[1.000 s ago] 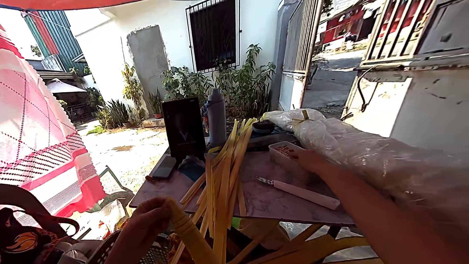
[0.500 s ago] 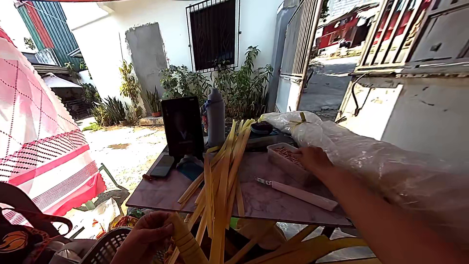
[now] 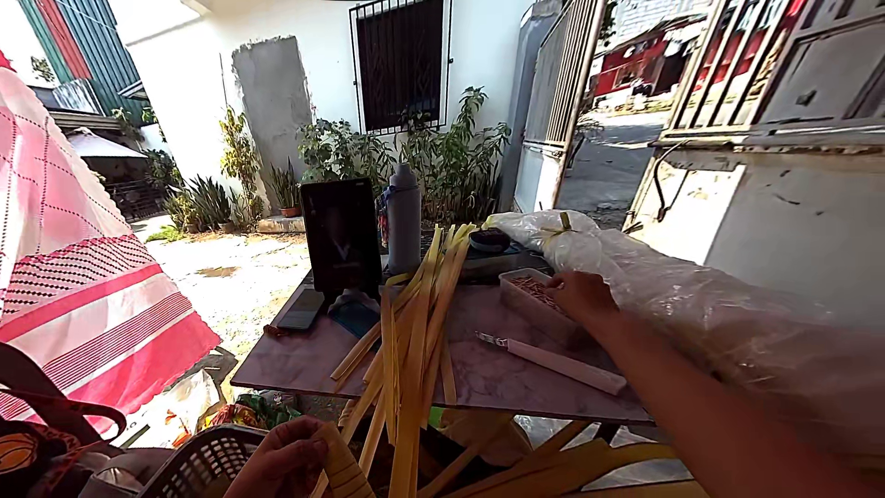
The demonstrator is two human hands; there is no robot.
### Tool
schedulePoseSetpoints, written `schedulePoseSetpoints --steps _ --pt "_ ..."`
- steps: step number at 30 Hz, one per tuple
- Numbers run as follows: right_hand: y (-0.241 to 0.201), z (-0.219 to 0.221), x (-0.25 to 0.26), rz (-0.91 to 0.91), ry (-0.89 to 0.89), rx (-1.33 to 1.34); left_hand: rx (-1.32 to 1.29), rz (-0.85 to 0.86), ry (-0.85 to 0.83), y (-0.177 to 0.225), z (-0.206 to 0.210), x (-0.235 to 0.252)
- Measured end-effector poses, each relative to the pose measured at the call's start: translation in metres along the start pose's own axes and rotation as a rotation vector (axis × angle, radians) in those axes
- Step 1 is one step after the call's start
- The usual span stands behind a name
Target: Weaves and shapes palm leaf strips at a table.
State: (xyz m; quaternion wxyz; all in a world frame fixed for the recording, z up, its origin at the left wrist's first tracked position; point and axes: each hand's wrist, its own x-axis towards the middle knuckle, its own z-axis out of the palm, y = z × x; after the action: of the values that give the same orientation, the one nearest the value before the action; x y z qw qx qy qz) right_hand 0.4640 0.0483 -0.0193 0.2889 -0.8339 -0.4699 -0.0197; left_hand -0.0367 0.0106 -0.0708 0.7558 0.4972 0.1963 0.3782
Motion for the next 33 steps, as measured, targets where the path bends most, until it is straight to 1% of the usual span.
schedulePoseSetpoints --steps 1,3,5,7,8,11,15,19,23,26,30,33 --pt "-0.001 -0.001 -0.001 0.005 0.006 0.004 0.008 0.039 0.017 0.002 -0.002 0.002" --pt "0.0 -0.004 -0.002 -0.001 0.023 0.025 0.063 0.173 0.031 0.013 -0.01 0.01" --pt "0.002 -0.006 -0.005 -0.04 0.051 0.063 0.164 0.3 0.096 0.031 -0.019 0.02" --pt "0.001 -0.007 -0.008 -0.081 0.065 0.086 0.256 0.38 0.129 0.05 -0.032 0.031" --pt "0.002 -0.007 -0.009 -0.094 0.069 0.088 0.29 0.412 0.124 0.058 -0.039 0.037" --pt "0.006 -0.004 -0.008 -0.096 0.087 0.074 0.366 0.465 0.035 0.075 -0.059 0.054" --pt "0.012 -0.001 -0.006 -0.059 0.101 0.08 0.358 0.448 -0.059 0.085 -0.073 0.069" --pt "0.012 -0.003 -0.009 -0.045 0.121 0.104 0.364 0.429 -0.053 0.087 -0.076 0.075" --pt "0.008 -0.006 -0.013 -0.086 0.13 0.102 0.36 0.37 0.0 0.086 -0.068 0.07" --pt "0.006 -0.008 -0.011 -0.065 0.088 0.088 0.344 0.313 0.087 0.083 -0.054 0.064" --pt "0.0 -0.003 -0.006 0.011 0.055 0.074 0.358 0.259 0.154 0.082 -0.039 0.059" --pt "-0.001 -0.001 -0.006 -0.012 0.041 0.03 0.31 0.208 0.199 0.081 -0.026 0.054"
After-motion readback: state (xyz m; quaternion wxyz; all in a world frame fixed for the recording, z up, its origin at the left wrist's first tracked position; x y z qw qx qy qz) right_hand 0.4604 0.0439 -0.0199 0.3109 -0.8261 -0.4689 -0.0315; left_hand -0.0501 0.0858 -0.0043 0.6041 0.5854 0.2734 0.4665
